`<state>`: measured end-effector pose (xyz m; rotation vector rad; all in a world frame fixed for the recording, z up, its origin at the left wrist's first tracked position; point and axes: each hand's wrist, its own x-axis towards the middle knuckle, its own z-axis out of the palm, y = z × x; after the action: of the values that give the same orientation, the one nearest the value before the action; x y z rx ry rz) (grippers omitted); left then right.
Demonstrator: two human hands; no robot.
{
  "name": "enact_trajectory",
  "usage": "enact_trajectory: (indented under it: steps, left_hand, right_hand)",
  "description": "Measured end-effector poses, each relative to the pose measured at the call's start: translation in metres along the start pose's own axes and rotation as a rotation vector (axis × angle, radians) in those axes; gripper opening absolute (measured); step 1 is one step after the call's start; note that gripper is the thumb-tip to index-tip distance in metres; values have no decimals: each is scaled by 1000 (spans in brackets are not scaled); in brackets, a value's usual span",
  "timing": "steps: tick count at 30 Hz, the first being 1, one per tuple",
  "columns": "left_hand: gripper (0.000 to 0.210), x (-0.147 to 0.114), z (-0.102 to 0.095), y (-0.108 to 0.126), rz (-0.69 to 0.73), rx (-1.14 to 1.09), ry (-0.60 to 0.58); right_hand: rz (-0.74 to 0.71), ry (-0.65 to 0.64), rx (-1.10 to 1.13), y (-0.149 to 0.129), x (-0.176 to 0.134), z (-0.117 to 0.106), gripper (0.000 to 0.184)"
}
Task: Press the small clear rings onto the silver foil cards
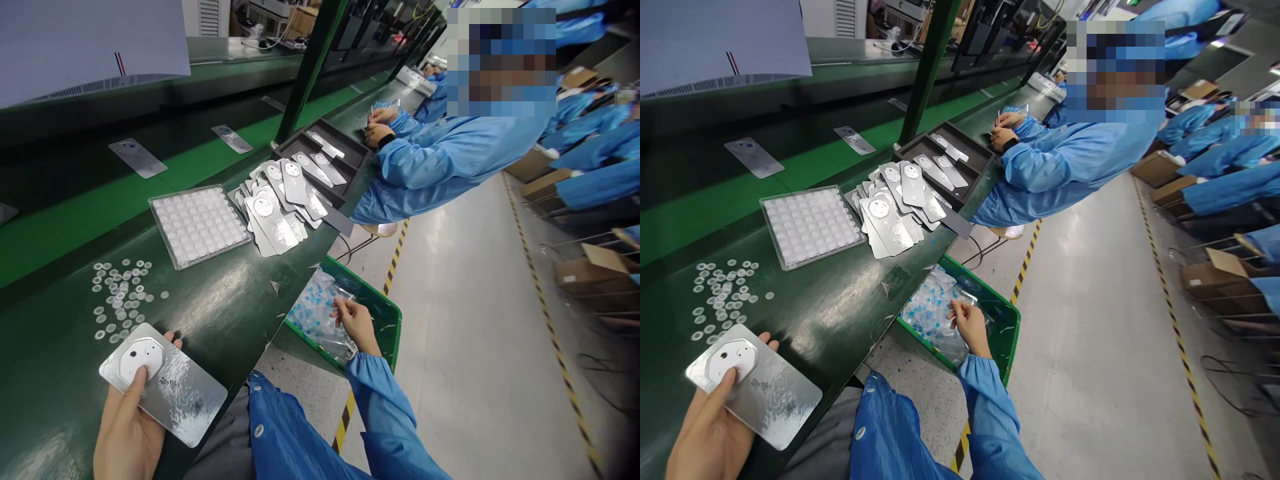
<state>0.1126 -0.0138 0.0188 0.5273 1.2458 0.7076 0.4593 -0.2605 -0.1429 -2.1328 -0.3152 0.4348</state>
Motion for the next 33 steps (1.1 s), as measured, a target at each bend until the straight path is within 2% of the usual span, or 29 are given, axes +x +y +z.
enact_trajectory:
  steps: [6, 14, 18, 22, 24, 26, 30, 33]
  left_hand:
    - [58, 1, -1, 1, -5, 13, 0]
    - [57, -1, 0, 4, -16, 22, 13]
    - [57, -1, 0, 4, -9, 20, 29]
    - [52, -1, 1, 4, -15, 21, 15]
    - [49, -2, 2, 4, -25, 26, 24]
    - [47, -2, 3, 4, -32, 31, 38]
    - [51, -3, 4, 4, -31, 46, 36]
    - [52, -4, 4, 4, -19, 35, 40]
  right_hand:
    - [-23, -33, 142, -2, -6, 2, 42]
    - [7, -32, 352, -8, -8, 6, 55]
    - [-7, -76, 393, -14, -11, -12, 52]
    - [31, -70, 322, -14, -11, -40, 34]
    - [83, -54, 251, -10, -5, -45, 41]
    - [141, -43, 182, -4, 3, -40, 40]
    - [215, -40, 161, 2, 12, -21, 22]
    - [210, -96, 283, 0, 8, -13, 28]
